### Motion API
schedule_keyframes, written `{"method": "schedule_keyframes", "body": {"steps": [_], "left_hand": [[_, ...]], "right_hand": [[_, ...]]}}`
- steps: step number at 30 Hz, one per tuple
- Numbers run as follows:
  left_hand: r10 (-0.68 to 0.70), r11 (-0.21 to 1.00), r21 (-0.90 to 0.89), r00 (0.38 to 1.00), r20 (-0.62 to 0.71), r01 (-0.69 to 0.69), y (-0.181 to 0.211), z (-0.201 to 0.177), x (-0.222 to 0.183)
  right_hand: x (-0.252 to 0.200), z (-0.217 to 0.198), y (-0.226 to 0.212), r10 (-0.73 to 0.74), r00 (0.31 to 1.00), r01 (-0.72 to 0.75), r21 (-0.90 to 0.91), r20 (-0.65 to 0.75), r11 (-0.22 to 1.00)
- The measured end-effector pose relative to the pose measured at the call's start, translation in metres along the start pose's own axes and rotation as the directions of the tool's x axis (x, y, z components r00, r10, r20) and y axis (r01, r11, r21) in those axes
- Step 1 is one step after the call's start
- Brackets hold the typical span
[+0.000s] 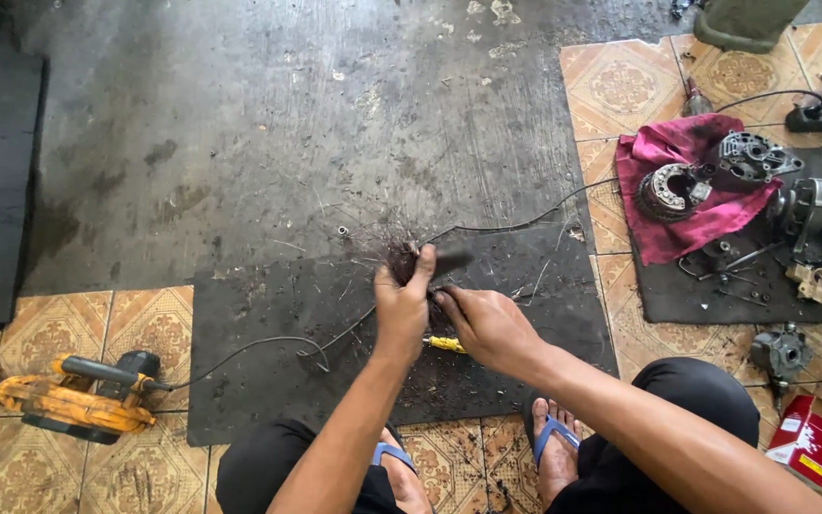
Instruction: The person sits on the floor and repeatedly pulls, shakes, and twists a wire brush by hand to remove debris. Another person briefly places a metal part on the floor nearby.
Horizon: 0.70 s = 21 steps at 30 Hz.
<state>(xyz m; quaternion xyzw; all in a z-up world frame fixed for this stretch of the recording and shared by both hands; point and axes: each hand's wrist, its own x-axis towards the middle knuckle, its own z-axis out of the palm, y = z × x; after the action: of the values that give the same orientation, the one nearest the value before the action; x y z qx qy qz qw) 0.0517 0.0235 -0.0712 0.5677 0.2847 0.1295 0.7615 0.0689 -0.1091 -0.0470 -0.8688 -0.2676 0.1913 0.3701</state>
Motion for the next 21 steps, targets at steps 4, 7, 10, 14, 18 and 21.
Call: {"method": "schedule_keyframes", "body": {"steps": [4, 7, 10, 14, 18, 21], "left_hand": [[-0.020, 0.993, -0.120, 1.000, 0.003, 0.020, 0.007, 0.009, 0.003], [0.065, 0.965, -0.260, 0.996, 0.061, -0.047, 0.040, 0.011, -0.001], [0.099, 0.975, -0.195, 0.993, -0.066, -0.110, 0.071, 0.002, -0.008], [0.031, 0.933, -0.360, 0.999, 0.013, -0.025, 0.084, -0.011, -0.006], [0.044, 0.957, -0.284, 0.996, -0.082, -0.066, 0.107, -0.027, -0.010], [0.069, 0.888, -0.460, 0.988, 0.138, 0.002, 0.126, -0.059, -0.012]], "right_hand": [[0.000, -0.012, -0.014, 0.179, 0.978, -0.184, 0.035, 0.110, 0.982], [0.002, -0.037, -0.019, -0.020, 0.999, 0.023, -0.048, 0.051, 0.999], [-0.003, -0.061, -0.007, -0.247, 0.956, 0.254, 0.020, -0.160, 0.967], [-0.010, -0.096, -0.032, 0.006, 0.998, -0.005, -0.005, 0.068, 1.000], [-0.012, -0.073, -0.020, 0.155, 0.937, -0.072, -0.261, 0.313, 0.963], [-0.011, -0.038, 0.006, 0.101, 0.939, 0.037, -0.389, 0.330, 0.920]]}}
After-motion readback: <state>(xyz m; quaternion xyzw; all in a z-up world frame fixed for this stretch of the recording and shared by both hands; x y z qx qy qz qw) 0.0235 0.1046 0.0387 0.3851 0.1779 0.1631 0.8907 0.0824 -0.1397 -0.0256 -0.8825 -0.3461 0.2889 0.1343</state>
